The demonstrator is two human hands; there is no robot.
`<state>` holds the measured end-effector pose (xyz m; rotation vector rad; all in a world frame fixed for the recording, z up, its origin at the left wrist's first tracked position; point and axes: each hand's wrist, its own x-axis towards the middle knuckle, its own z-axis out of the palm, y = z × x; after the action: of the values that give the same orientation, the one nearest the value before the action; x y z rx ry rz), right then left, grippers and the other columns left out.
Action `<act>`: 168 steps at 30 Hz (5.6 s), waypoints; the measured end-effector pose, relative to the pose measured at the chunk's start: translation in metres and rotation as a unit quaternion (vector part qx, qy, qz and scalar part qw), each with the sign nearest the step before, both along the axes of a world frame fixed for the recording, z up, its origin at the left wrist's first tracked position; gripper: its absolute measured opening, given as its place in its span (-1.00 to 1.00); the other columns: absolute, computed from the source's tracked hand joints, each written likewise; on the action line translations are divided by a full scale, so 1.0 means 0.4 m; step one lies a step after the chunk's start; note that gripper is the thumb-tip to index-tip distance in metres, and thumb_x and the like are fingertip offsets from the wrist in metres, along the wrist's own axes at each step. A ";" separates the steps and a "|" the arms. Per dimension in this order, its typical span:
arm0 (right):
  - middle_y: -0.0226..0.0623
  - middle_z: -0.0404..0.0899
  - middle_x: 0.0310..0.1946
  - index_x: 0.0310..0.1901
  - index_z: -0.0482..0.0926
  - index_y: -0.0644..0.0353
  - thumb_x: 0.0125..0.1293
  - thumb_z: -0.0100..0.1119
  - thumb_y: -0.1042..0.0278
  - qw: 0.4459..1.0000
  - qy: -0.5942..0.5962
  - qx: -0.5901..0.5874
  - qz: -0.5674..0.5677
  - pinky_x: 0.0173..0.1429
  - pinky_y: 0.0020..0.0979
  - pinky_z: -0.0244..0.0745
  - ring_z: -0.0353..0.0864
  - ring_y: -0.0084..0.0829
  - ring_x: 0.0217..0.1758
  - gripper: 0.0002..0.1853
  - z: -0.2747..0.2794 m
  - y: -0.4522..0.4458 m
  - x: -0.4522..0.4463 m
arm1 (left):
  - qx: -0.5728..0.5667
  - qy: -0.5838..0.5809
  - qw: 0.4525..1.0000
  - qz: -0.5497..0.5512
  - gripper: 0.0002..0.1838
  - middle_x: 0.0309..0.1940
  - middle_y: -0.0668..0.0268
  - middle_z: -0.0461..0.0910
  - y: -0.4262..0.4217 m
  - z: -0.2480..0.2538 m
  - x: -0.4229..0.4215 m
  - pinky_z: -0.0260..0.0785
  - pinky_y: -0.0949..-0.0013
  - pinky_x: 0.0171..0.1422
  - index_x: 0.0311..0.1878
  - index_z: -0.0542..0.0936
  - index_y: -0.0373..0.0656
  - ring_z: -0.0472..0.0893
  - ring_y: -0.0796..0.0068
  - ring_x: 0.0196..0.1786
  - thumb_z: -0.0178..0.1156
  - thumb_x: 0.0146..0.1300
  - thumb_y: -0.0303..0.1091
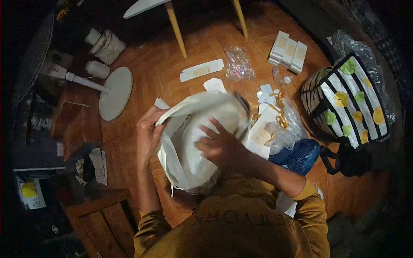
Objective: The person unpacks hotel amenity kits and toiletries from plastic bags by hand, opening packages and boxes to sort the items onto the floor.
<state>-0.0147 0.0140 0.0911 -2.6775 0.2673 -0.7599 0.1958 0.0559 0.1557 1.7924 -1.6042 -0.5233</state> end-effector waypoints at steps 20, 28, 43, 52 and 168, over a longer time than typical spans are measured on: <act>-0.17 0.54 -0.48 -0.41 0.53 0.30 0.19 0.05 0.05 0.874 -0.003 0.461 -0.155 -0.24 -0.31 0.36 0.51 -0.27 -0.36 -0.61 -0.085 -0.055 -0.178 | 0.074 0.184 0.963 -0.181 0.22 0.35 0.20 -0.09 -0.032 -0.121 -0.123 -0.20 0.24 0.40 0.35 -0.11 -0.04 -0.09 0.29 0.39 0.44 -0.44 -0.46; -0.53 0.38 -0.64 -0.41 0.55 0.26 0.18 0.13 0.20 0.773 -0.090 0.493 -0.389 -0.49 -0.60 0.17 0.27 -0.70 -0.58 -0.75 0.062 -0.124 -0.326 | 0.069 -0.210 0.973 -0.065 -0.31 0.14 0.18 0.34 0.106 -0.620 0.159 0.05 0.17 0.29 0.17 0.32 -0.11 0.26 0.12 0.23 0.27 -0.15 -0.41; -0.24 0.48 -0.08 0.03 0.40 0.36 0.25 0.05 0.31 0.698 -0.364 0.237 -0.569 0.04 -0.54 0.32 0.45 -0.52 -0.05 -0.62 0.094 -0.113 -0.885 | 0.263 0.003 0.960 0.094 -0.18 0.24 -0.04 0.07 0.102 -0.281 0.207 0.06 0.25 0.27 0.18 0.20 -0.35 0.13 0.21 0.28 0.27 -0.07 -0.05; -0.21 0.46 -0.05 0.03 0.42 0.34 0.28 -0.04 0.19 0.748 -0.276 0.170 -0.578 0.12 -0.45 0.26 0.43 -0.45 0.01 -0.59 0.300 -0.089 -0.818 | 0.254 -0.175 0.949 -0.061 -0.49 0.08 -0.04 0.30 0.093 -0.439 -0.168 0.38 0.19 -0.07 0.05 0.36 -0.32 0.39 0.11 0.07 0.14 -0.03 -0.40; -0.04 0.46 -0.45 -0.38 0.50 0.28 -0.11 0.01 0.43 0.933 0.197 0.094 -0.287 -0.28 -0.15 0.34 0.45 -0.02 -0.37 -0.80 0.162 -0.280 -0.248 | -0.029 -0.001 0.999 -0.026 -0.70 -0.46 0.25 0.59 -0.389 -0.083 -0.177 0.40 0.38 -0.38 -0.16 0.57 -0.18 0.55 0.51 -0.47 0.25 0.00 -0.32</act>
<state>-0.1140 -0.0980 0.1560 -2.5491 1.1977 -0.2995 0.1251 -0.0997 0.1225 1.7137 -1.6554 -0.4935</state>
